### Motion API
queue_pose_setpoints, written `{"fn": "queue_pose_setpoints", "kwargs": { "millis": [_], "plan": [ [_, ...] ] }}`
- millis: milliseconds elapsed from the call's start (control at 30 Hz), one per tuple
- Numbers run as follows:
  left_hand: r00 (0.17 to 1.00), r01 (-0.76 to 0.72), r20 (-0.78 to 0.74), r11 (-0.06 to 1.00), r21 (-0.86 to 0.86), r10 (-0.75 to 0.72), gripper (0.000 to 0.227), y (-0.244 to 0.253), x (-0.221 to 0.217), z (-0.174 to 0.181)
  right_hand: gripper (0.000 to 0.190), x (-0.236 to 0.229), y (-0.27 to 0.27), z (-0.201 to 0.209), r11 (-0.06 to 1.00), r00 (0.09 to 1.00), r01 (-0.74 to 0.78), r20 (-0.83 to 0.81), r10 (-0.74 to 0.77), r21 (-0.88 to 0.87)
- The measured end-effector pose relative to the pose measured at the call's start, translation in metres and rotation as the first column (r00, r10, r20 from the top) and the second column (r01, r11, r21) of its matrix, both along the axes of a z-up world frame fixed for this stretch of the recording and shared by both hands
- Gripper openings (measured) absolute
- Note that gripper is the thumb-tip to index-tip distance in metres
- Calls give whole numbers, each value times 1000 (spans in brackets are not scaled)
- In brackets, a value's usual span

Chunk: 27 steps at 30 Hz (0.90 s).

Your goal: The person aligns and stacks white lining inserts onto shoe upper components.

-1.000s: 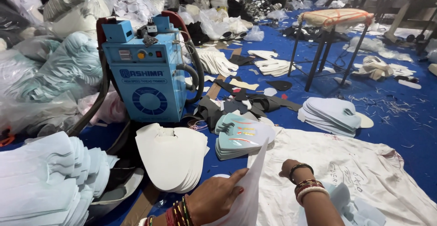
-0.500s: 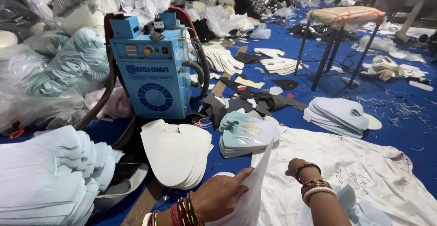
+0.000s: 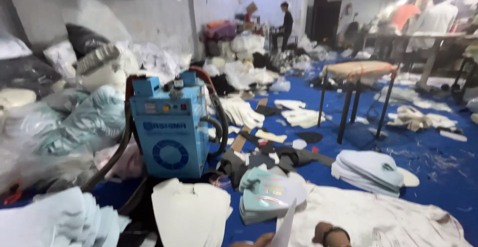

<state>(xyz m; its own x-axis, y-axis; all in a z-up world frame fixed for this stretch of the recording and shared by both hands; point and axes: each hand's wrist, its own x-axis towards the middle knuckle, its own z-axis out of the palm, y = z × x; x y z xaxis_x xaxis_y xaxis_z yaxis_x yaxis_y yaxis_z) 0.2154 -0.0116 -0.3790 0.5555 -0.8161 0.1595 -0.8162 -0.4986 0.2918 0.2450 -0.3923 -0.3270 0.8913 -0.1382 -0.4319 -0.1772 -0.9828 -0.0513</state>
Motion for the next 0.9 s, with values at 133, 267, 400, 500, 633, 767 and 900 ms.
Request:
{"fn": "queue_pose_setpoints", "kwargs": {
  "millis": [133,267,400,500,633,767,900],
  "plan": [
    [956,-37,-294,999,-32,26,62,0,-113,231,44,-37,17,70,999,994,48,-96,-45,25],
    [919,-91,-379,994,54,105,60,0,-127,257,44,-36,17,77,996,985,78,-159,-70,44],
    [947,-53,-318,999,-10,47,61,0,-142,278,45,-36,12,66,999,989,33,-144,-33,-3],
    [935,-71,-346,997,24,75,61,-1,-156,298,43,-38,14,69,1000,991,-11,-136,12,8],
    [940,-79,-332,997,-1,75,59,-1,-160,301,39,-34,16,69,998,986,-63,-150,67,32],
    [944,-72,-324,997,-4,67,59,-1,-160,301,38,-34,18,70,998,986,-63,-150,65,23],
    [934,-92,-346,996,19,93,59,0,-163,305,39,-34,19,69,997,985,-70,-157,66,-19]
  ]
}}
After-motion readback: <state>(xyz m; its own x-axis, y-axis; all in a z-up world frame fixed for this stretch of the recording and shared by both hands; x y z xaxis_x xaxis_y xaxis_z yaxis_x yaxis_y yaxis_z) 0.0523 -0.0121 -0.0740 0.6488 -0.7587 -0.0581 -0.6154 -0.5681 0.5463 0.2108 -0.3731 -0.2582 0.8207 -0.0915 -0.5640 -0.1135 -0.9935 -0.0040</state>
